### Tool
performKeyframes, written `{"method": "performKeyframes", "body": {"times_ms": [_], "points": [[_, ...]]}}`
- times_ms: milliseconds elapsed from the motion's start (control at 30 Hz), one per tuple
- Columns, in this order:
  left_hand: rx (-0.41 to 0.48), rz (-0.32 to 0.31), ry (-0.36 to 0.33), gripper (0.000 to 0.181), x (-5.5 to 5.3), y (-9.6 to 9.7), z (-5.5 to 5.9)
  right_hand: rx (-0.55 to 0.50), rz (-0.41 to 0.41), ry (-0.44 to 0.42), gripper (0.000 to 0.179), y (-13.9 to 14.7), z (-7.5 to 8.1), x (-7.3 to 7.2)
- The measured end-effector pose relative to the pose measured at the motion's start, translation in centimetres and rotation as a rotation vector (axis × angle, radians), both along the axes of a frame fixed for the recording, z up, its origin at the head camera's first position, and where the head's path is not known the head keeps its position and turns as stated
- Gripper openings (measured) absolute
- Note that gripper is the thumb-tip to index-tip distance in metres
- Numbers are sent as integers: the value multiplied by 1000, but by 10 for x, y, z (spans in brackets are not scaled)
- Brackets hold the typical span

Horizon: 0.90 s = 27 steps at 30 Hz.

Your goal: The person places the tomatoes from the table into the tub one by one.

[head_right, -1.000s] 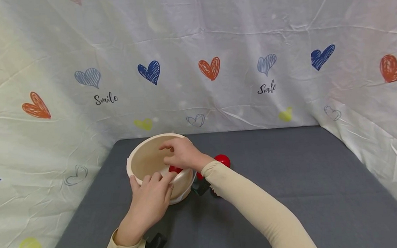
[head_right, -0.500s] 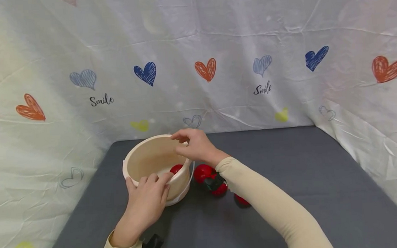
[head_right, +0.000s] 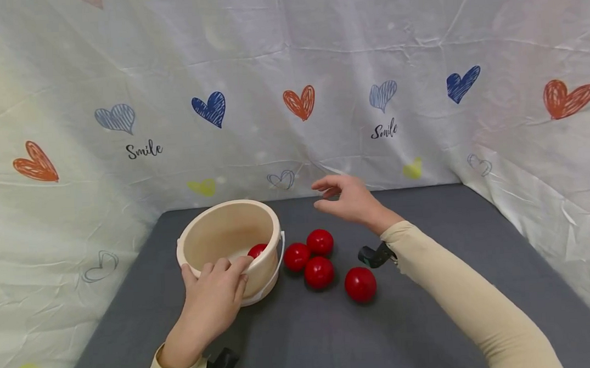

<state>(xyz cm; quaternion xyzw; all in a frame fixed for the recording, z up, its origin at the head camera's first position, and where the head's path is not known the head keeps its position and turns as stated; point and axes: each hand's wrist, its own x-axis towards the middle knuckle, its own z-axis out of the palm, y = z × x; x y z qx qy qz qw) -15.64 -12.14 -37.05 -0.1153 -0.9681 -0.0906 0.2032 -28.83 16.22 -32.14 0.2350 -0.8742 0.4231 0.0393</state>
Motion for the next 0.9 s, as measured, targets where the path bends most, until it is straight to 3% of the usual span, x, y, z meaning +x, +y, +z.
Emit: {"method": "performKeyframes", "body": {"times_ms": [200,400,667,900], "points": [[-2,-1,1,24,0,1,0,70,-51,-24,40,44,-22,17],[-5,8,-11,25,-1,1,0,88,-61,-55,39,70,-52,33],[1,5,21,26,0,-1,-1,107,-4,-83,40,78,-99,51],[3,4,12,23,1,-1,0,152,51,-97,35,74,-126,61]]}}
